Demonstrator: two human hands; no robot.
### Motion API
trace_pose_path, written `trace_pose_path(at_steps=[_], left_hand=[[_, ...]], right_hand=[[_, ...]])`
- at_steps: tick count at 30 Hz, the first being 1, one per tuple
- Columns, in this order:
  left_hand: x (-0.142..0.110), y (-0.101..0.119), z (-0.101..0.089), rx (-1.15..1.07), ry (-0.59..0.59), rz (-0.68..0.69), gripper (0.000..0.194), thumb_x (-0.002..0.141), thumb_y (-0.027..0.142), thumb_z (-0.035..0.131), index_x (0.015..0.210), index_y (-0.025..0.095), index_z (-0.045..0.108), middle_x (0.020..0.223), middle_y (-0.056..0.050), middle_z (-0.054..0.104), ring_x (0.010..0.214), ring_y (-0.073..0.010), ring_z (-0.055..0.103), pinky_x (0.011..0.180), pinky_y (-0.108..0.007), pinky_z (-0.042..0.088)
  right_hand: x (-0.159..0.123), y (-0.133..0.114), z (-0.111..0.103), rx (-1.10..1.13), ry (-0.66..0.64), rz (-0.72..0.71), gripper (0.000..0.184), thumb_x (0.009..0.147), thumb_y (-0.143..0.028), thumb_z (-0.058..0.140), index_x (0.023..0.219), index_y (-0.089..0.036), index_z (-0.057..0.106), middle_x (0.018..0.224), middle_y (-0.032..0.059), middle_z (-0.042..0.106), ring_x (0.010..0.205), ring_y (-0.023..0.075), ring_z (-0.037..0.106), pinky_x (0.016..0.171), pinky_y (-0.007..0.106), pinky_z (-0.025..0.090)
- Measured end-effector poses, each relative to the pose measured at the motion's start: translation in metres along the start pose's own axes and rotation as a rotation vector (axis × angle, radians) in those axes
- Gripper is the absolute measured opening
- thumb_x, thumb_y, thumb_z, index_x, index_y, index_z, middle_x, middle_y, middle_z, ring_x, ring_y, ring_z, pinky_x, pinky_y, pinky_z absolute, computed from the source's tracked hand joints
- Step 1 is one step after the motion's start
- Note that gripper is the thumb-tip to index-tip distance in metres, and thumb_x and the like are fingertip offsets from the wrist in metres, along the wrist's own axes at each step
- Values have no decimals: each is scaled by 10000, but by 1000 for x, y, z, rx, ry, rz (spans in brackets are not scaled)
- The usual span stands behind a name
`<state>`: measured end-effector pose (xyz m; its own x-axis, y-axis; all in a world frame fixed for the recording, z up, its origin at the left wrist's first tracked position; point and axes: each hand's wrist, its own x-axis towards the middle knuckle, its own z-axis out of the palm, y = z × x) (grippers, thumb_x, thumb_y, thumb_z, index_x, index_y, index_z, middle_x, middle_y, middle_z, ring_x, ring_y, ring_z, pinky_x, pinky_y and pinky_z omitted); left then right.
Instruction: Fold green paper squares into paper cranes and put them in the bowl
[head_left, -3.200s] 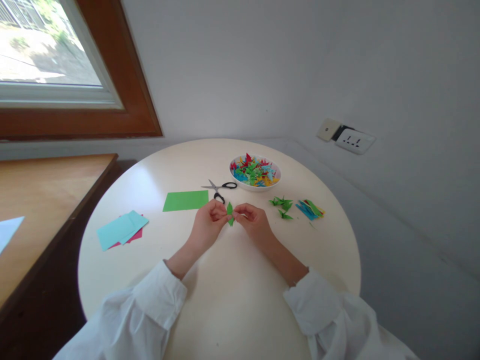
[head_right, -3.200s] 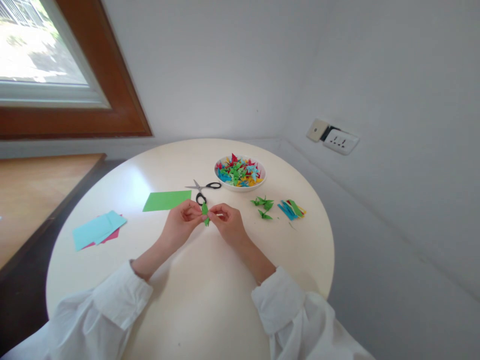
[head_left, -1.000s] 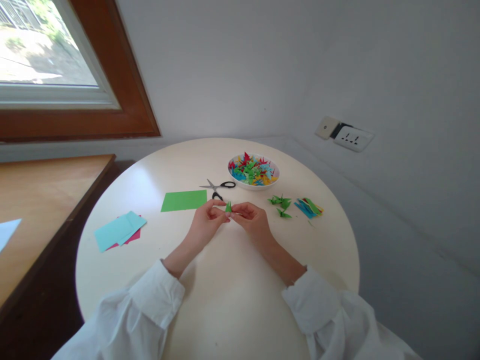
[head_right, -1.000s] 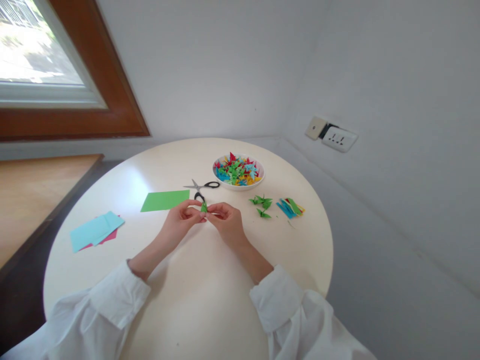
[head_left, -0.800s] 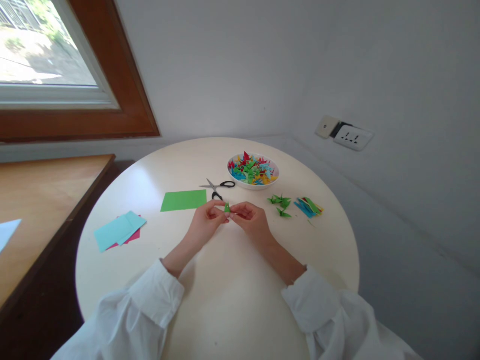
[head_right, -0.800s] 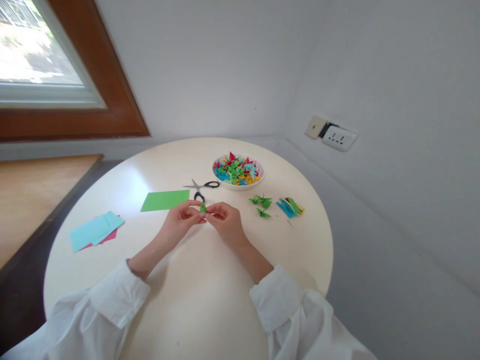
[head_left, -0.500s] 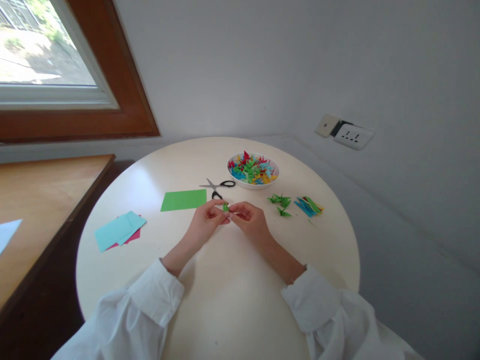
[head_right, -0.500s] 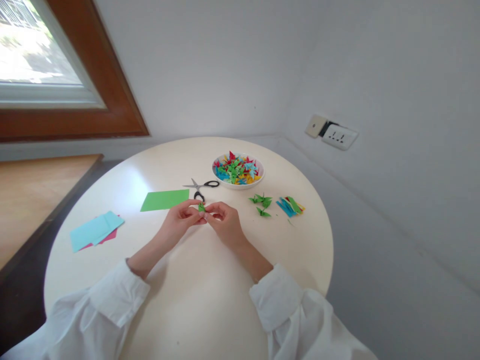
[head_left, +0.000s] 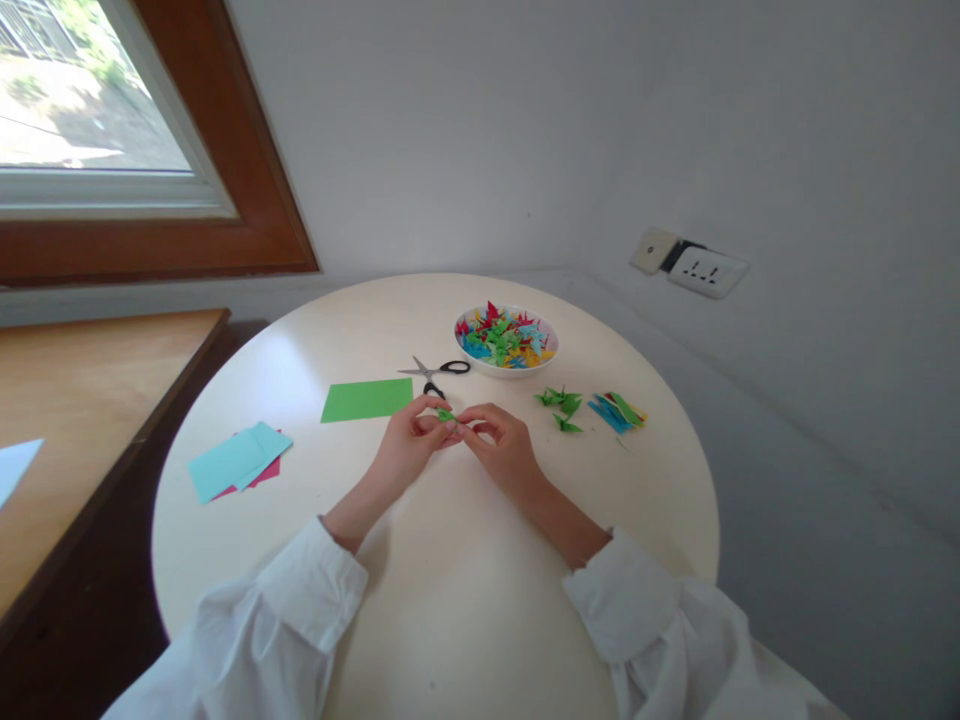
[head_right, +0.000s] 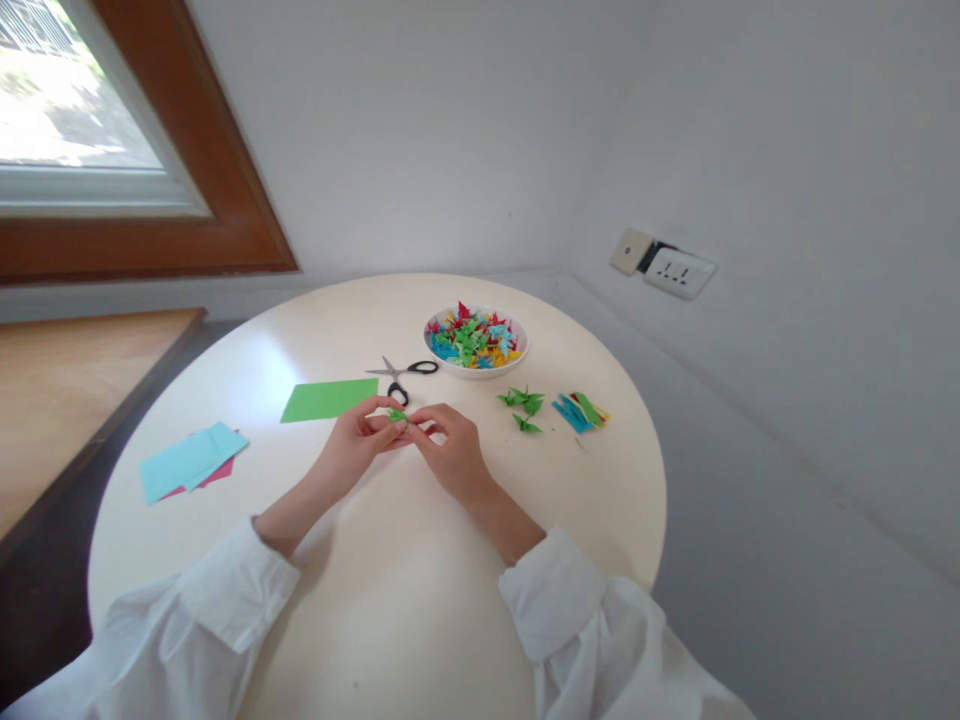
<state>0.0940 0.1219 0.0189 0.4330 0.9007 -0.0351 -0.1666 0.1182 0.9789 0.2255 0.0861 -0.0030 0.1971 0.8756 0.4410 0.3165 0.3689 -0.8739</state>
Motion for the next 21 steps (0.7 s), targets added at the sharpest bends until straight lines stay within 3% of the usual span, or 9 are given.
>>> trace_pose_path(at_steps=[8, 21], left_hand=[[0, 0, 0, 3, -4, -10, 387, 562, 370, 752, 812, 168, 536, 533, 41, 620, 635, -162, 660, 781, -368, 527], [0, -5, 2, 53, -20, 85, 293, 594, 323, 734, 754, 174, 540, 420, 114, 440, 462, -69, 516, 714, -311, 532]], right_hand=[[0, 2, 0, -10, 6, -9, 54, 725, -225, 584, 748, -180, 603, 759, 28, 625, 716, 143, 590, 628, 260, 506], [1, 1, 1, 85, 2, 149, 99, 692, -270, 560, 699, -171, 573, 705, 31, 603, 645, 149, 582, 615, 281, 515]])
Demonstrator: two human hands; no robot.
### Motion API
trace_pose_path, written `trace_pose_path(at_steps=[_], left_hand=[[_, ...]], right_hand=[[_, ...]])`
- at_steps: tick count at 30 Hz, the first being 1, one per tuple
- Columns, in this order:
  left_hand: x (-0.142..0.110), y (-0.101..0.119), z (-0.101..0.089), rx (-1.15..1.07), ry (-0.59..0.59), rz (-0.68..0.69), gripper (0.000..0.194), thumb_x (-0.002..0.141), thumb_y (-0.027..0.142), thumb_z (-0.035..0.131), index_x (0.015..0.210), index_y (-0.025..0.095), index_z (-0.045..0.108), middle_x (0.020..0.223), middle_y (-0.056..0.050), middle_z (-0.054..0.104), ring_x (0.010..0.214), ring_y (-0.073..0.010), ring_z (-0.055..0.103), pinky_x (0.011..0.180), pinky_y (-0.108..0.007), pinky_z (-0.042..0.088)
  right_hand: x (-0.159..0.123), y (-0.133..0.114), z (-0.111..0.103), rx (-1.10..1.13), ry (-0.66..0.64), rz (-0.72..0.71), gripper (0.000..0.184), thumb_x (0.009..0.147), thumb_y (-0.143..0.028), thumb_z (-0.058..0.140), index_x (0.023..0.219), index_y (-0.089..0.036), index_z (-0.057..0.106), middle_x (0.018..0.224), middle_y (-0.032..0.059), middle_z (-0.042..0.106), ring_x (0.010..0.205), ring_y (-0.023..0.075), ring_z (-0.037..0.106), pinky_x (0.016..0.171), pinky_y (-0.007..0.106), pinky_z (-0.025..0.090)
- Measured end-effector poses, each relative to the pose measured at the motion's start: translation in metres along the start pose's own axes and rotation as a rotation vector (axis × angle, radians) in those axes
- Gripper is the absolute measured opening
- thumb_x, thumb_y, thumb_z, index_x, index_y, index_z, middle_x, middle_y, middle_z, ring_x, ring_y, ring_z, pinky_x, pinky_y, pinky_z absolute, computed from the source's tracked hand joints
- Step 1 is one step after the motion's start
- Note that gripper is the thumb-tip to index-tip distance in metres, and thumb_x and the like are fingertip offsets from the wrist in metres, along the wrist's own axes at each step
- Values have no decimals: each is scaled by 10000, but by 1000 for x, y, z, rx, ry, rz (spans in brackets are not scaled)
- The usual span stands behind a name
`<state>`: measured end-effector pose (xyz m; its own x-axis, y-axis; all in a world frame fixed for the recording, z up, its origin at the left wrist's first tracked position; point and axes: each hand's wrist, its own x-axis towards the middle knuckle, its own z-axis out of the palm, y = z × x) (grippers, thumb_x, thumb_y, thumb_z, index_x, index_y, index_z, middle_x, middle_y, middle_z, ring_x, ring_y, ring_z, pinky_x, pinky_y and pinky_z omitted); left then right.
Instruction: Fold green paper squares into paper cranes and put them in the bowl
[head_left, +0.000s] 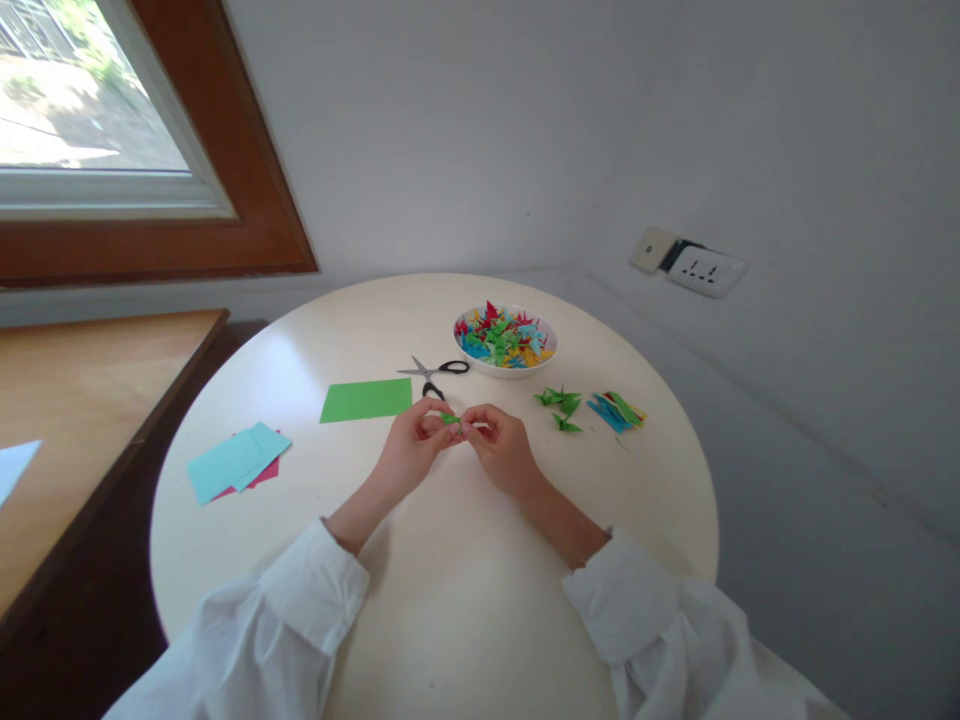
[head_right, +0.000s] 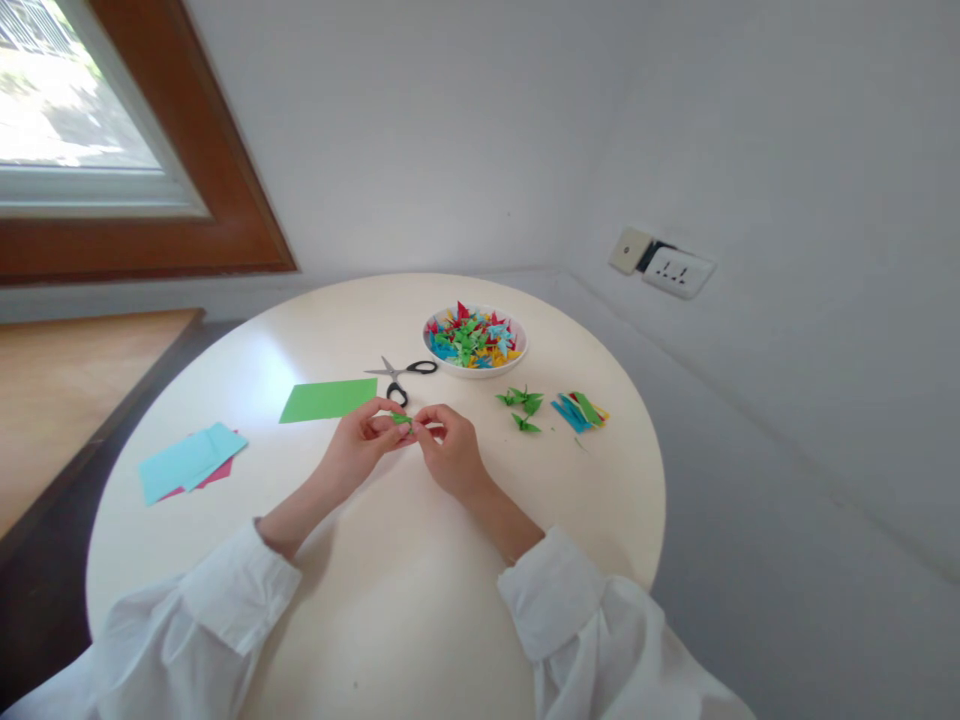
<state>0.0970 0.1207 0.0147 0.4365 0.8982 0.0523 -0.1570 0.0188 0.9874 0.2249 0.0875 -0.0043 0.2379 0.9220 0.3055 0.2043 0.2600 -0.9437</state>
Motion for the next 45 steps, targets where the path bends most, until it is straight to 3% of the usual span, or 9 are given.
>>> trace_pose_path(at_steps=[6, 18, 24, 32, 38, 45], left_hand=[[1, -4, -2, 84, 34, 37, 247, 617, 304, 703, 728, 176, 525, 400, 119, 419, 407, -56, 439, 655, -301, 523], [0, -1, -1, 51, 77, 32, 285, 595, 328, 719, 737, 187, 515, 459, 77, 533, 520, -114, 569, 690, -312, 510], [-1, 1, -2, 27, 175, 33, 302, 577, 311, 746, 774, 184, 557, 440, 65, 538, 578, -148, 610, 663, -277, 479], [-2, 3, 0, -82, 179, 7, 227, 553, 259, 751, 698, 139, 624, 831, -52, 692, 751, -150, 615, 739, -276, 452], [-3, 3, 1, -128, 182, -73, 242, 507, 246, 773, 665, 135, 626, 616, 0, 640, 597, -106, 566, 627, -235, 423], [-4, 6, 1, -142, 178, -114, 257, 503, 277, 778, 665, 129, 644, 622, -9, 640, 604, -106, 569, 628, -235, 436]], right_hand=[[0, -3, 1, 39, 3, 61, 113, 670, -283, 573, 673, -170, 569, 676, 28, 604, 612, 146, 578, 596, 276, 510], [4, 3, 1, 83, 8, 145, 207, 633, -331, 640, 746, -157, 634, 748, 48, 664, 695, 157, 609, 613, 270, 495], [5, 6, 2, 131, 15, 145, 244, 678, -383, 605, 768, -160, 645, 770, 46, 670, 669, 140, 597, 572, 262, 510], [3, 4, 2, 130, -25, 91, 193, 674, -336, 624, 768, -168, 636, 780, 39, 667, 681, 137, 597, 622, 265, 499], [1, 0, 0, 49, -17, 56, 169, 703, -331, 575, 711, -168, 620, 647, 9, 619, 584, 122, 542, 579, 249, 458], [0, -5, -3, -56, -6, -5, 187, 730, -344, 531, 633, -184, 531, 574, -17, 530, 539, 112, 476, 526, 238, 413]])
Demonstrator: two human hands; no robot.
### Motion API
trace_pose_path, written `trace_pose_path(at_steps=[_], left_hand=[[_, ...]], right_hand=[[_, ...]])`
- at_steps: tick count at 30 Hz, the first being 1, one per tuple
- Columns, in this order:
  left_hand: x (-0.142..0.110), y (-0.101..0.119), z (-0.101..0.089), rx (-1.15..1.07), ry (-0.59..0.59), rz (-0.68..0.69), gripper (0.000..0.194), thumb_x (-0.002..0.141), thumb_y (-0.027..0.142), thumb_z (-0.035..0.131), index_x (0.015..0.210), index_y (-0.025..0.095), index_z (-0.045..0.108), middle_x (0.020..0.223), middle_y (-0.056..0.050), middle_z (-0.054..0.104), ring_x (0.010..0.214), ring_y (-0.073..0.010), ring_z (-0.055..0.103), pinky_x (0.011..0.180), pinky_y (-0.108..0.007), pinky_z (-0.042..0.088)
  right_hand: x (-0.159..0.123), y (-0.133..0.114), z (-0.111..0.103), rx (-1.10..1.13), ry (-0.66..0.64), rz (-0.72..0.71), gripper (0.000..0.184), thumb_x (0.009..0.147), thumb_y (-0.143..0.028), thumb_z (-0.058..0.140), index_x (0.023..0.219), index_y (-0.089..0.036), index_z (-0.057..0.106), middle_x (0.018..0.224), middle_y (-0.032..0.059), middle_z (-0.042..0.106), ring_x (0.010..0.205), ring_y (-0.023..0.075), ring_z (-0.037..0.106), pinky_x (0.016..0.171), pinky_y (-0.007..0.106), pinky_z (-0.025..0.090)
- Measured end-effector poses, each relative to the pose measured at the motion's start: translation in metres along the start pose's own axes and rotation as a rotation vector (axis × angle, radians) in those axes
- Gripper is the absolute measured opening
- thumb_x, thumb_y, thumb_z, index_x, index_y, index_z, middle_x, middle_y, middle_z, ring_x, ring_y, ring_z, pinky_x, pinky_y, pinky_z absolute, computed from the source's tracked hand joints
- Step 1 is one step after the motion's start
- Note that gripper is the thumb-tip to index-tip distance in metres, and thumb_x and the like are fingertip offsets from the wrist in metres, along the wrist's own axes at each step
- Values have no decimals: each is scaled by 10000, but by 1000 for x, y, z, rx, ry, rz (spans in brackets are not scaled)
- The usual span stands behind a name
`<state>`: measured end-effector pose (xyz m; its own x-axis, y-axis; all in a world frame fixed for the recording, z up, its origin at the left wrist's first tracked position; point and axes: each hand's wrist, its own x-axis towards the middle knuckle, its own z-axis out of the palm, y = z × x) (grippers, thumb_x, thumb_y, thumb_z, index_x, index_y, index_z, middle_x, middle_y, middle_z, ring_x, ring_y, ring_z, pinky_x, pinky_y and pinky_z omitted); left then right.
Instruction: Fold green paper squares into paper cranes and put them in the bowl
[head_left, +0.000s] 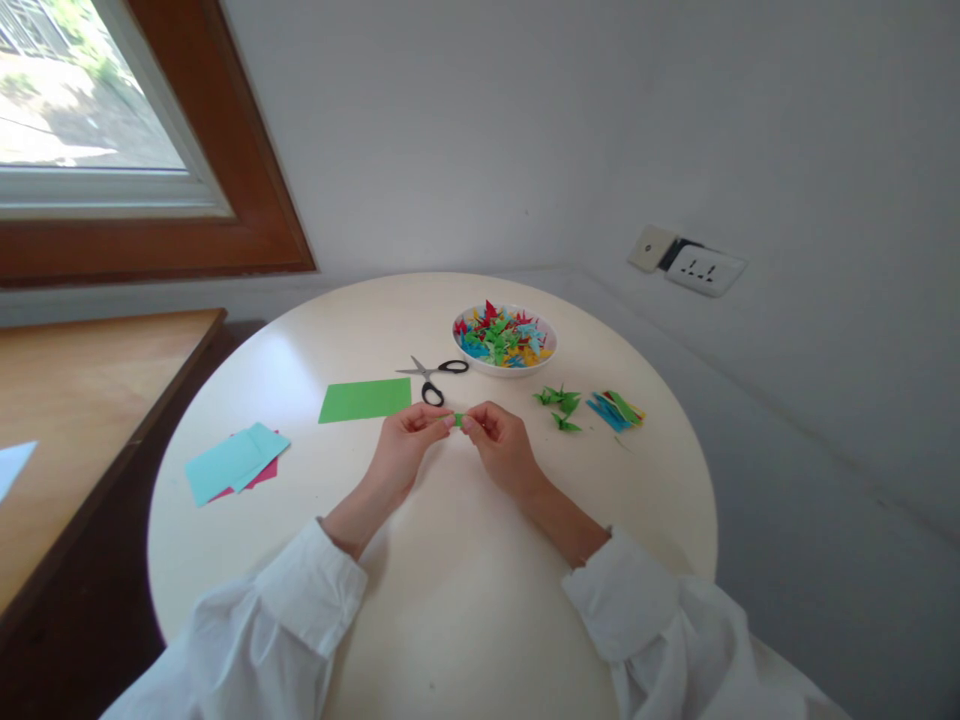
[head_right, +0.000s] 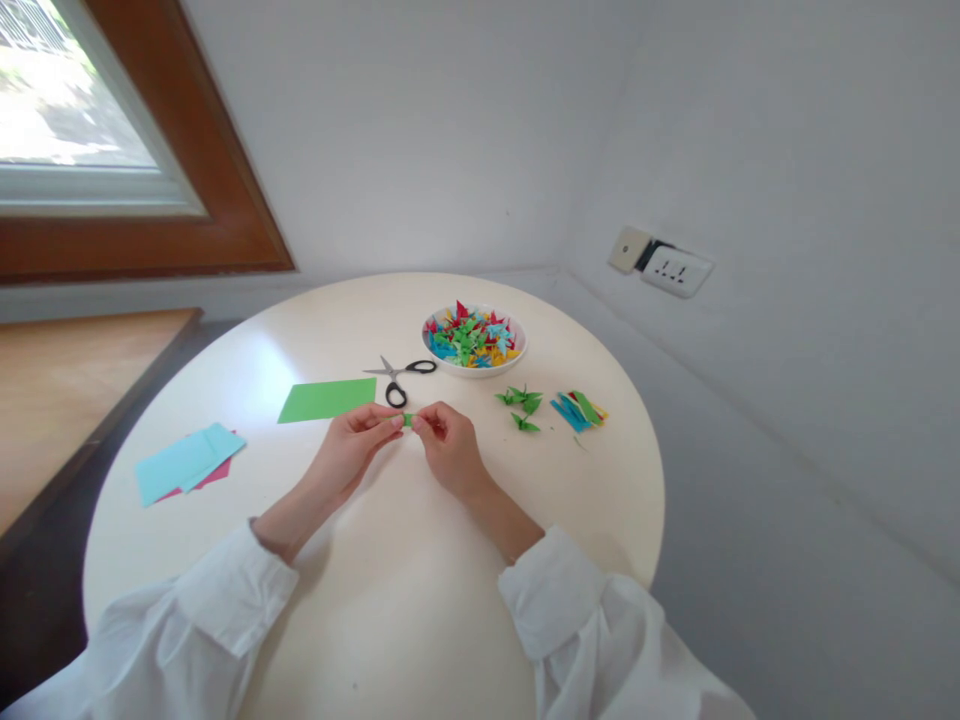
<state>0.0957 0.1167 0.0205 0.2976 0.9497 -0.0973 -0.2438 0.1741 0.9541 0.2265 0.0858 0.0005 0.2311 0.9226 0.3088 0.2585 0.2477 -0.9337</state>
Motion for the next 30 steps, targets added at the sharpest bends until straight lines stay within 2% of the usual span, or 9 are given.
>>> trace_pose_path(at_steps=[8, 14, 17, 19, 21, 24, 26, 30], left_hand=[[2, -3, -2, -15, 46, 19, 232, 501, 279, 781, 625, 132, 650, 599, -2, 618, 578, -91, 535, 604, -223, 424], [2, -4, -1, 19, 45, 32, 242, 501, 274, 779, 656, 133, 657, 588, -3, 623, 558, -91, 530, 584, -224, 420], [2, -3, 0, 28, 44, 61, 244, 521, 287, 766, 684, 139, 661, 592, -1, 622, 585, -102, 546, 633, -244, 446], [2, -2, 0, 22, 46, 74, 237, 530, 294, 759, 683, 142, 661, 602, 2, 620, 608, -103, 553, 678, -258, 460], [3, -2, 0, 20, 60, 75, 233, 533, 299, 756, 675, 142, 659, 617, 0, 621, 616, -102, 553, 691, -262, 467], [4, -2, -1, 18, 91, 74, 227, 532, 302, 754, 655, 139, 654, 636, -5, 623, 623, -105, 557, 684, -261, 471], [5, -2, -2, 27, 102, 76, 223, 531, 298, 755, 645, 135, 651, 623, -4, 620, 613, -106, 558, 673, -259, 469], [6, -3, -2, 49, 94, 69, 225, 530, 288, 760, 646, 127, 653, 590, -3, 619, 595, -105, 560, 651, -251, 459]], right_hand=[[1, 2, 2, 32, -20, 57, 187, 713, -355, 544, 670, -176, 577, 620, 2, 588, 561, 123, 517, 531, 241, 423], [1, 2, 0, -20, -7, 21, 198, 719, -341, 546, 616, -173, 561, 565, -7, 569, 514, 107, 483, 513, 237, 407], [1, 3, 0, -11, 2, 27, 210, 727, -347, 549, 619, -169, 574, 578, 3, 591, 531, 116, 514, 526, 243, 432], [0, 4, 1, 13, 1, 47, 198, 730, -347, 558, 670, -164, 604, 647, 24, 632, 588, 133, 562, 550, 251, 463], [0, 6, 2, 36, 11, 47, 192, 726, -335, 579, 800, -168, 634, 763, 45, 665, 677, 153, 605, 579, 259, 493], [-1, 7, 2, 47, 36, -32, 266, 718, -303, 614, 960, -192, 624, 915, 61, 667, 817, 168, 624, 655, 275, 524], [-1, 5, 1, 7, 27, -121, 224, 725, -283, 621, 932, -200, 639, 935, 60, 666, 849, 168, 619, 691, 280, 526], [-2, 1, -1, -97, -1, -260, 127, 751, -257, 609, 855, -211, 664, 880, 45, 684, 792, 161, 620, 665, 282, 523]])
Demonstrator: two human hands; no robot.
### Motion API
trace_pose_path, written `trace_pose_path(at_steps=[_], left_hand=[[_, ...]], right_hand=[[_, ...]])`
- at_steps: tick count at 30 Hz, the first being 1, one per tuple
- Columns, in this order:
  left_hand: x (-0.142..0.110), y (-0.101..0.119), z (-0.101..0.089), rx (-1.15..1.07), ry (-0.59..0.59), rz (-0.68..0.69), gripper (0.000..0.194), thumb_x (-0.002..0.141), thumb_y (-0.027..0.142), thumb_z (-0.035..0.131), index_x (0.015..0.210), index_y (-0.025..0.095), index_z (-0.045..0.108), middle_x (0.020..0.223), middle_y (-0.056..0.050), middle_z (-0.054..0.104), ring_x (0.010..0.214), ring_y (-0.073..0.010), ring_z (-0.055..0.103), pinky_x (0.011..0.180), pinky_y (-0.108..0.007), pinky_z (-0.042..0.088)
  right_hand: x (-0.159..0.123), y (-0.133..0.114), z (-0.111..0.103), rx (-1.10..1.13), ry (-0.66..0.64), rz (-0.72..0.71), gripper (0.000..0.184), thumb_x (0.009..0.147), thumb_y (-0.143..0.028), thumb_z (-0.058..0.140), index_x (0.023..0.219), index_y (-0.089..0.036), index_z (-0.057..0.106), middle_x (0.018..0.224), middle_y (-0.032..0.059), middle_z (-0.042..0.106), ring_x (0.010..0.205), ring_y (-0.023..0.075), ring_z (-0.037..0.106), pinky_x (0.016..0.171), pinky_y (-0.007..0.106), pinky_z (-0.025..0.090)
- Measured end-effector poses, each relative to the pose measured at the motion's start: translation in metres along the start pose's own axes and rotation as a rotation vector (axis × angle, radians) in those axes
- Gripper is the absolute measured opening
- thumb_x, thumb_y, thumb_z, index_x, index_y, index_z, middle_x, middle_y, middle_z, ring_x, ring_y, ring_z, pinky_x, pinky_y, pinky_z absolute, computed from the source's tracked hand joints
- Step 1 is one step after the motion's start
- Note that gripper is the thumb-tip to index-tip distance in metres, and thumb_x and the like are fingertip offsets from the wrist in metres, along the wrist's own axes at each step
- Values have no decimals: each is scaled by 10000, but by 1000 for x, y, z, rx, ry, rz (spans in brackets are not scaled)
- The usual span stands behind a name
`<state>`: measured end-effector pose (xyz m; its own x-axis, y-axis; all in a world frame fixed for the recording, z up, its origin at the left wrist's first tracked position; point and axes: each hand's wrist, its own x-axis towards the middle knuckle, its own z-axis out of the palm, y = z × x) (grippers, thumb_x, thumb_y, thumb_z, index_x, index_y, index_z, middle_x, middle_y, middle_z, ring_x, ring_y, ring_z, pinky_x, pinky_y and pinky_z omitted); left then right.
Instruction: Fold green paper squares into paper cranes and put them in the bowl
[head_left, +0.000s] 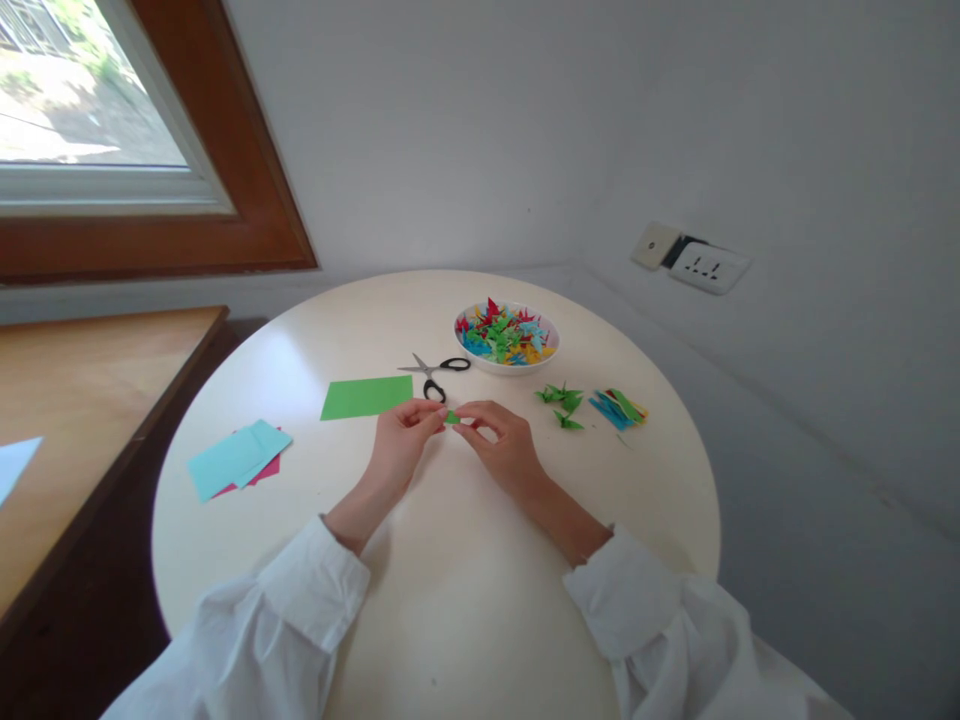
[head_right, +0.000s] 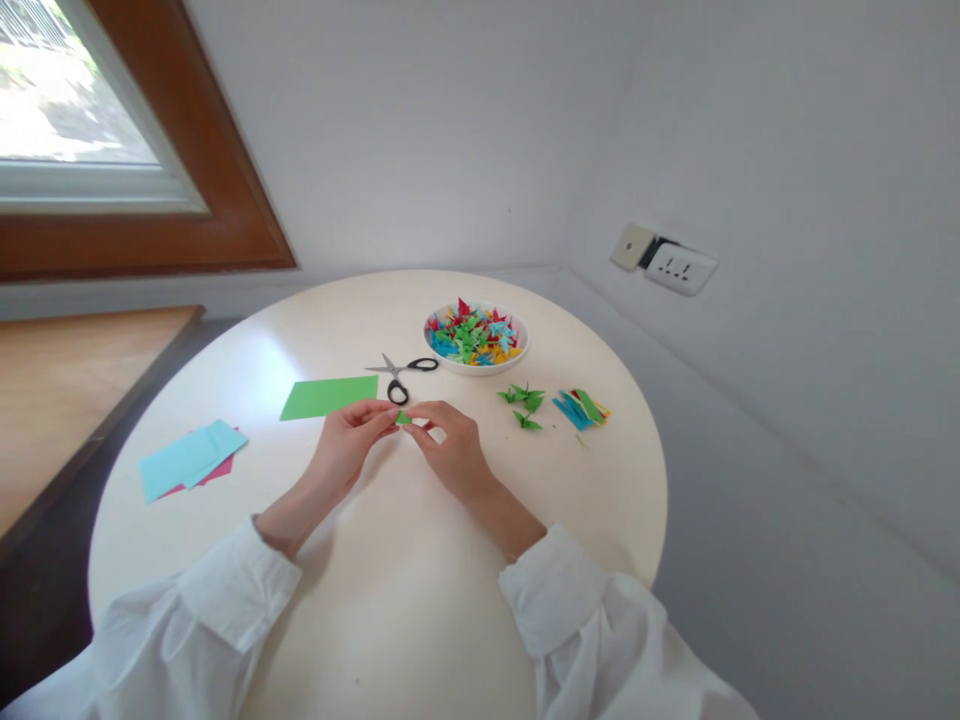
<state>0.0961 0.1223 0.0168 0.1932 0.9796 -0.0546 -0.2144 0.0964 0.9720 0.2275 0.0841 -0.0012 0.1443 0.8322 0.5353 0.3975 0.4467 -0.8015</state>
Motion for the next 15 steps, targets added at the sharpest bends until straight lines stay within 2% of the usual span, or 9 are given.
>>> trace_pose_path(at_steps=[3, 6, 9, 15], left_hand=[[0, 0, 0, -9, -14, -9, 247, 537, 303, 763, 666, 122, 657, 624, -12, 638, 609, -107, 570, 674, -260, 464], [0, 1, 0, -27, -35, -6, 301, 543, 313, 766, 750, 126, 653, 639, -9, 647, 623, -111, 581, 704, -270, 464], [0, 0, 0, -2, -60, 20, 383, 527, 282, 781, 847, 140, 624, 608, 17, 636, 607, -106, 577, 666, -244, 446], [-1, -1, 0, 41, -69, 71, 370, 525, 261, 778, 814, 151, 575, 557, 57, 595, 541, -82, 538, 588, -210, 406]], right_hand=[[1, 0, -1, -32, 12, -2, 101, 757, -252, 604, 825, -214, 668, 844, 37, 695, 760, 162, 626, 658, 288, 518], [1, -1, -2, -36, 33, 53, 102, 760, -256, 594, 803, -207, 673, 819, 35, 703, 738, 163, 632, 665, 288, 512], [2, -2, -2, 6, 46, 116, 120, 758, -265, 588, 787, -191, 677, 794, 39, 705, 724, 164, 634, 665, 282, 507], [1, 1, 1, 131, 28, 169, 126, 726, -280, 608, 761, -177, 672, 751, 33, 694, 696, 159, 634, 675, 272, 512]])
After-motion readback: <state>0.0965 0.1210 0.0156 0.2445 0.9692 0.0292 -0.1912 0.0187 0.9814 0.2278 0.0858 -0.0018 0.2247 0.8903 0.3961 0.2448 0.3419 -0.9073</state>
